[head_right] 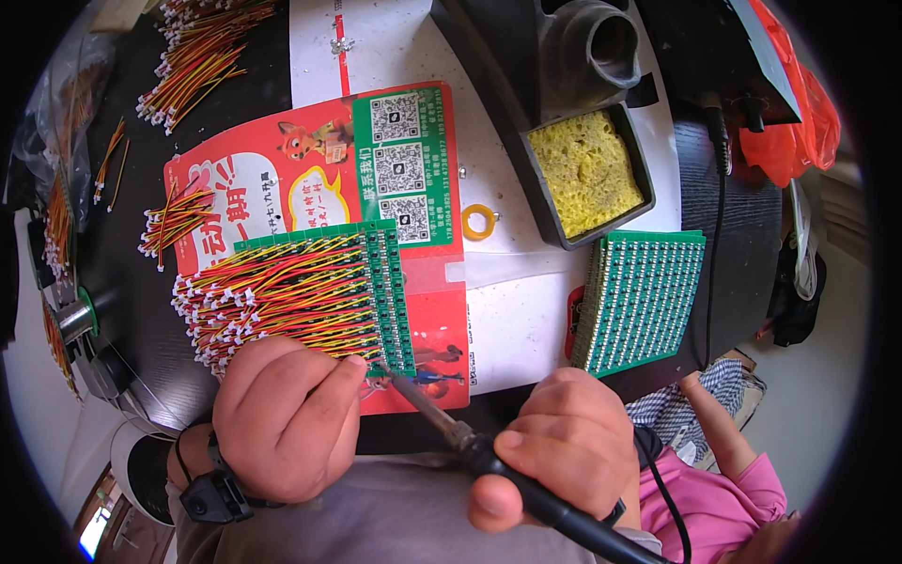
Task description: Soldering a series of colored wires onto a green printed circuit board (PCB).
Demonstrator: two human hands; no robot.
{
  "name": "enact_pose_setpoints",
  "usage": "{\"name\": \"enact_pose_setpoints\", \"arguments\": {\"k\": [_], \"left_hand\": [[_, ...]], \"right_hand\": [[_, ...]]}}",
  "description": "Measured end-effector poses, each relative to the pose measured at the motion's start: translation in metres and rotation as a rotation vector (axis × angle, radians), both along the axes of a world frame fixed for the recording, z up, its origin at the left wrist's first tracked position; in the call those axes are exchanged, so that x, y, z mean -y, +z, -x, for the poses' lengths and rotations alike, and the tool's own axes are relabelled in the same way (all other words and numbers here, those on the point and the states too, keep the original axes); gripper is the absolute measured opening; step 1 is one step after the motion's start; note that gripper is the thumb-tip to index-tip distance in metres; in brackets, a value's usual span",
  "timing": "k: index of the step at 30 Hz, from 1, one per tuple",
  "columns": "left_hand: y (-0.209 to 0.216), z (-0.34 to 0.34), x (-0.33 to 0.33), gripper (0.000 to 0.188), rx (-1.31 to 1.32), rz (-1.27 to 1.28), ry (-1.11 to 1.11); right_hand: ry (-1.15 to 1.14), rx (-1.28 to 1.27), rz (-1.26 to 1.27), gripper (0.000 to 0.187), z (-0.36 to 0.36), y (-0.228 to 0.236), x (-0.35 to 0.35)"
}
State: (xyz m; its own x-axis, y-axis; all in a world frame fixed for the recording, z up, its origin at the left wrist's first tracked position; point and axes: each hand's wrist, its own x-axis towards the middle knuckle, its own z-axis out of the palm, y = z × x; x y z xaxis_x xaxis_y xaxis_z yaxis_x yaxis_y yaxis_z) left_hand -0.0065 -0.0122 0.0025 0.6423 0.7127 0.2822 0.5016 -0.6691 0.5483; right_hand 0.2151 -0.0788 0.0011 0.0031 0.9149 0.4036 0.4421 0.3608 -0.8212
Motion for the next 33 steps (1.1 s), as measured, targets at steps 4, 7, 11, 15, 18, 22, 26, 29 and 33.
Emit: {"name": "enact_pose_setpoints", "arguments": {"k": [4, 7, 11, 15, 18, 22, 26, 29, 33], "left_hand": [[0.001, -0.001, -0.002, 0.028, 0.002, 0.002, -0.005], [0.001, -0.001, -0.001, 0.028, -0.002, 0.000, -0.003], [0.002, 0.000, -0.001, 0.028, 0.014, -0.011, -0.006], [0.001, -0.002, 0.004, 0.023, -0.018, -0.038, 0.034], [-0.002, -0.004, 0.006, 0.023, 0.010, -0.034, 0.065], [-0.003, -0.008, 0.004, 0.029, 0.060, -0.024, 0.085], [-0.003, -0.007, 0.002, 0.029, 0.061, -0.024, 0.082], [-0.003, -0.004, 0.000, 0.023, 0.022, -0.020, 0.027], [0.001, -0.004, 0.000, 0.022, 0.019, 0.028, 0.031]], "right_hand": [[-0.063, -0.025, -0.056, 0.031, 0.004, -0.004, 0.001], [-0.113, -0.013, -0.074, 0.030, 0.007, -0.007, 0.000], [-0.032, -0.046, -0.043, 0.032, -0.002, -0.001, 0.004], [-0.020, -0.085, -0.054, 0.031, -0.002, -0.003, 0.005], [-0.095, -0.037, -0.093, 0.031, 0.004, -0.006, 0.006], [-0.064, -0.067, -0.128, 0.034, -0.002, -0.007, 0.005], [-0.074, -0.056, -0.154, 0.033, -0.003, -0.009, 0.004], [-0.069, -0.027, -0.126, 0.032, -0.002, -0.007, 0.000], [-0.079, -0.029, -0.124, 0.029, -0.002, -0.006, 0.001]]}}
